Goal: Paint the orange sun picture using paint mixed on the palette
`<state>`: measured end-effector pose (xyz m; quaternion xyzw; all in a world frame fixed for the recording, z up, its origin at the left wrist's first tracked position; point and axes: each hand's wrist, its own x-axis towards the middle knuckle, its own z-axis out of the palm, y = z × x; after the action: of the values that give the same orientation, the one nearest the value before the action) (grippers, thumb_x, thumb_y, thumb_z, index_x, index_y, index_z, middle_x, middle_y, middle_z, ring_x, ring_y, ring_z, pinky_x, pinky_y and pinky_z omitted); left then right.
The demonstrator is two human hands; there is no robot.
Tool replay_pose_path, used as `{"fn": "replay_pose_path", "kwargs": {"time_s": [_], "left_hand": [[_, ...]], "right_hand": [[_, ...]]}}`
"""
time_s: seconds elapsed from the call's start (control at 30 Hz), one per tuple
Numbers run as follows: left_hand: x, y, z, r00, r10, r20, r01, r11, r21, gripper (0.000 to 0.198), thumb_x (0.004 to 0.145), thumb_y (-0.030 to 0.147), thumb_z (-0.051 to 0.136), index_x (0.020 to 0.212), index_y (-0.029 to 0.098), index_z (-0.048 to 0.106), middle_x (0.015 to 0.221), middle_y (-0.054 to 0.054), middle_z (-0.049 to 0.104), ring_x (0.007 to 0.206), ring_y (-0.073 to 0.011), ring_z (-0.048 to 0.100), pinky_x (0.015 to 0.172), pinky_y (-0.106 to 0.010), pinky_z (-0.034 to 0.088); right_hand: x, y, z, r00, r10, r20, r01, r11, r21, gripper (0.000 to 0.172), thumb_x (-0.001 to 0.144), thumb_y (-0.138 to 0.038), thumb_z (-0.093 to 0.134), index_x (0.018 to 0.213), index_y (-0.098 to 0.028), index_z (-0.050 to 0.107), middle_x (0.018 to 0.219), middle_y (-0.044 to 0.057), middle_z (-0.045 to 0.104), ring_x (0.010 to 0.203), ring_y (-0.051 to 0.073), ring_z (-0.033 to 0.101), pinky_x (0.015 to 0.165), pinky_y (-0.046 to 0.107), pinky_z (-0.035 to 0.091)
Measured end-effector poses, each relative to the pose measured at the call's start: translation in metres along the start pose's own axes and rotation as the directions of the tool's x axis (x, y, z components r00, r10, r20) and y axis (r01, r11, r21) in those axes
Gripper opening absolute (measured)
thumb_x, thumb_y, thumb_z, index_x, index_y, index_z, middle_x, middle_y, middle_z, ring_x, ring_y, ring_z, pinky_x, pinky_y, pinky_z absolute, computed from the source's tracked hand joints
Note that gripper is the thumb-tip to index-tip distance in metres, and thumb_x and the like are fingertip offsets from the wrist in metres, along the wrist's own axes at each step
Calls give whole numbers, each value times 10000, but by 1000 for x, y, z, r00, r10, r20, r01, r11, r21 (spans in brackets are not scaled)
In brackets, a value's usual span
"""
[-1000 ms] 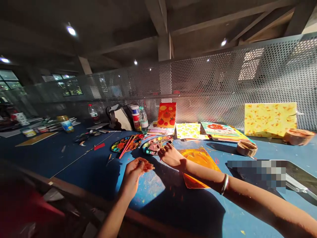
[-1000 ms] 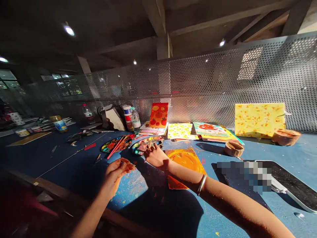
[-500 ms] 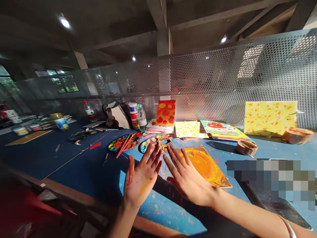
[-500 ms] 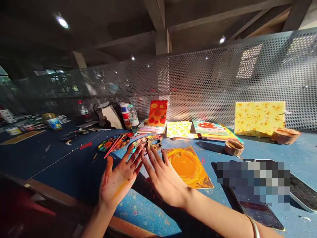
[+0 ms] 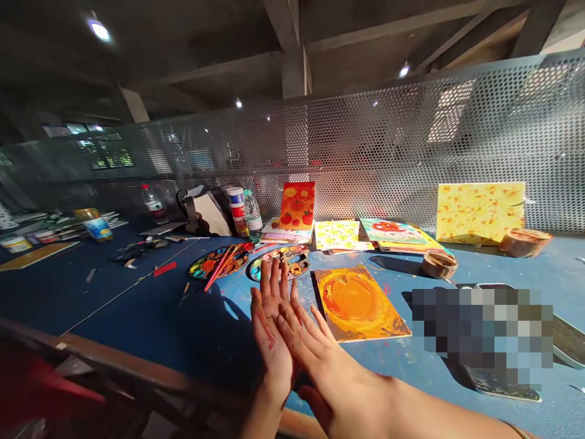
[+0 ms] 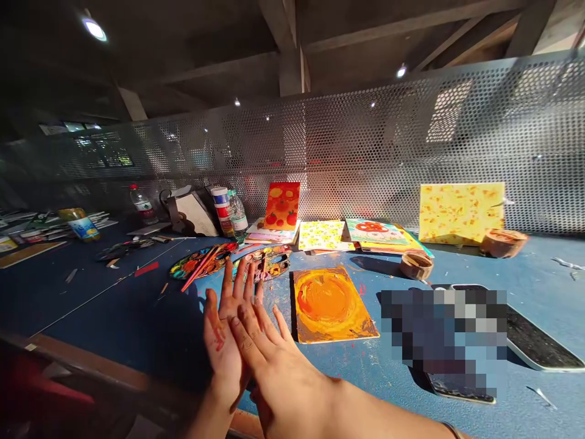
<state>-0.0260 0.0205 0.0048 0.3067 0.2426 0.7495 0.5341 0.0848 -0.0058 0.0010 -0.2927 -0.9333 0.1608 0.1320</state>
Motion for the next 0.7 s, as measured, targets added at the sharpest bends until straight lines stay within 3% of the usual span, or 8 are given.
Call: {"fn": "replay_pose_path", "kwargs": {"time_s": [0.13,0.2,0.3,0.37,0.43,0.57,0.63,0.7], "left_hand": [[19,12,-21,981,162,-104,-152,984,93,416,920,505,317,1279,423,511,1489,82,410,1414,-179,301,1114,-364,330],[23,14,-29,971,184,-151,-164,977,135,387,907,475,348,1231,402,547,1455,68,460,1382,-179,361,1088,-338,357],[22,12,-31,974,181,-135,-142,956,256,359,848,427,488,1187,342,570,1335,6,571,1229,-214,532,1018,-340,419],[19,9,-26,978,204,-38,-169,890,423,349,802,387,589,1141,306,592,1192,-13,639,1094,-223,603,973,-345,442],[13,11,-18,967,195,162,-253,733,632,276,783,333,640,1054,282,643,1064,-23,667,1021,-234,613,957,-357,443],[-4,30,-2,839,71,539,-520,393,758,214,790,210,615,949,289,734,1018,-50,679,1028,-294,585,1023,-448,390],[-19,43,-3,782,26,622,-571,429,700,296,773,170,621,1001,322,733,1061,-41,685,1049,-316,576,1074,-492,348],[-38,52,-16,774,42,632,-526,599,604,301,779,193,600,984,369,732,1060,-24,694,1073,-336,574,1107,-517,326]], "right_hand": [[-20,-9,-8,996,53,76,-54,998,19,959,663,-61,591,1518,-67,156,1547,149,52,1427,361,-12,1100,648,114],[-31,-8,-9,995,95,-2,-95,994,55,855,705,-81,595,1496,-76,271,1537,171,155,1426,350,135,1104,611,203],[-47,-6,-9,958,147,-247,-108,981,164,623,768,-87,558,1384,-113,472,1446,173,422,1327,258,430,1062,415,419],[-55,-5,-12,901,162,-403,-73,971,226,488,776,-71,538,1256,-155,569,1303,137,581,1179,186,580,965,271,509],[-61,-4,-16,859,155,-487,-37,969,244,403,766,-81,555,1149,-198,603,1190,94,643,1070,151,636,888,207,541],[-72,-2,-23,823,180,-539,-77,975,208,349,779,-81,525,1088,-229,592,1127,73,652,1034,151,648,797,195,574],[-79,-1,-25,812,183,-555,-100,979,177,382,791,-72,488,1130,-230,567,1135,81,645,1038,155,649,767,193,583],[-85,-1,-25,803,180,-568,-122,983,140,424,799,-74,485,1185,-241,535,1165,83,633,1058,159,643,772,199,585]]}}
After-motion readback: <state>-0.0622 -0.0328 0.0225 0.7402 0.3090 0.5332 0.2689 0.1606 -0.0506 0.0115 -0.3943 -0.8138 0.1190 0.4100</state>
